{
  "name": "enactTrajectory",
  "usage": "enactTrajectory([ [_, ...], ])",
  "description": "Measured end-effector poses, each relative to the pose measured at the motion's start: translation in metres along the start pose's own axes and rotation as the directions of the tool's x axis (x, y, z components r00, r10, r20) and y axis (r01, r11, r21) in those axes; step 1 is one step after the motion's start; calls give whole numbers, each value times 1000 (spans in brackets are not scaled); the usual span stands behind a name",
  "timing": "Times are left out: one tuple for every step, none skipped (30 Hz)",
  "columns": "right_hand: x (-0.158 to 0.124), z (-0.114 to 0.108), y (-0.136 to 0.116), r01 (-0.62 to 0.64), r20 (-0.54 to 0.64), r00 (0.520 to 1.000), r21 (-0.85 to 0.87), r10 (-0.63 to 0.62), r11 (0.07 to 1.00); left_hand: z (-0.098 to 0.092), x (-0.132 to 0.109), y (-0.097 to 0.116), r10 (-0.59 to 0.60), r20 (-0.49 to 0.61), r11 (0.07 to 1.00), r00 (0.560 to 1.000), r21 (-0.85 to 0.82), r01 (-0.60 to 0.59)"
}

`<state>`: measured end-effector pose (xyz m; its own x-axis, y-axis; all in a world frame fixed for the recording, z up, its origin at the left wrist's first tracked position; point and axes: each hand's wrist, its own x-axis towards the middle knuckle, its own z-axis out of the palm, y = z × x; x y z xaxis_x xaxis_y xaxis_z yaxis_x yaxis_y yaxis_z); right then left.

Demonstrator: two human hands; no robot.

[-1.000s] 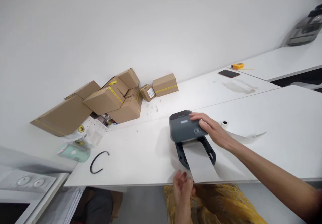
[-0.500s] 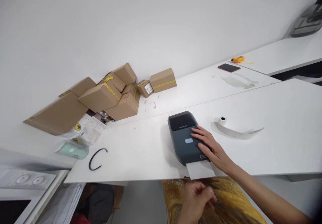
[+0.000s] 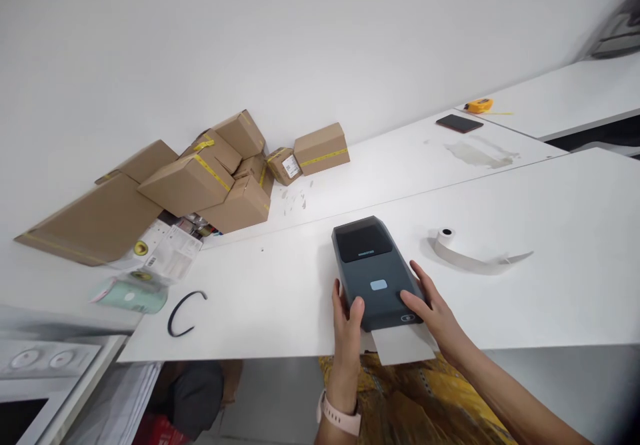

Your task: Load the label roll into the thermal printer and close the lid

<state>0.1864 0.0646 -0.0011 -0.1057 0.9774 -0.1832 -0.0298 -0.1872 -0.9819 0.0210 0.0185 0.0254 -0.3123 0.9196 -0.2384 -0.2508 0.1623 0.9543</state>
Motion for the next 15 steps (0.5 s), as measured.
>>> enactTrajectory([
  [-1,0,1,5,1,1000,-4,-5,1000,0,0,-1,6,-2,1000,1000,2,-6],
  [-1,0,2,9,1,1000,-7,-9,1000,0,0,-2,11,-2,1000,1000,3,-11],
  [-1,0,3,11,-2,1000,-8,-11,1000,-1,0,-3,18,-1,1000,1000,2,-18],
  [-1,1,5,14,-11,1000,-8,-15,1000,-1,0,-5,28,-3,1000,1000,0,-28],
  [-1,2,7,21,-23,999,-5,-22,1000,-2,1,-6,41,-8,999,999,-1,-41],
  [-1,3,8,31,-37,999,-2,-31,1000,-2,2,-7,55,-12,999,998,-1,-55],
  [-1,3,9,40,-46,998,3,-40,999,-3,4,-8,67,-14,998,998,1,-67],
  [0,4,9,47,-50,998,6,-47,999,-3,6,-8,79,-13,997,997,3,-79],
  [0,4,9,52,-48,998,6,-52,999,-3,7,-8,89,-7,996,996,8,-89],
  [1,4,8,55,-39,998,1,-55,999,-4,9,-7,95,6,995,995,13,-95],
  [1,4,7,57,-23,998,-9,-57,998,-5,10,-6,101,21,995,995,19,-101],
  [2,2,6,60,-1,998,-20,-60,998,-6,10,-5,104,36,994,994,27,-105],
  [2,0,5,66,21,998,-30,-66,997,-8,9,-4,104,52,994,993,38,-106],
  [2,-2,4,77,42,996,-41,-76,996,-10,7,-4,100,64,994,993,48,-103],
  [0,-6,3,96,48,994,-54,-93,994,-12,4,-4,93,64,994,994,60,-97],
])
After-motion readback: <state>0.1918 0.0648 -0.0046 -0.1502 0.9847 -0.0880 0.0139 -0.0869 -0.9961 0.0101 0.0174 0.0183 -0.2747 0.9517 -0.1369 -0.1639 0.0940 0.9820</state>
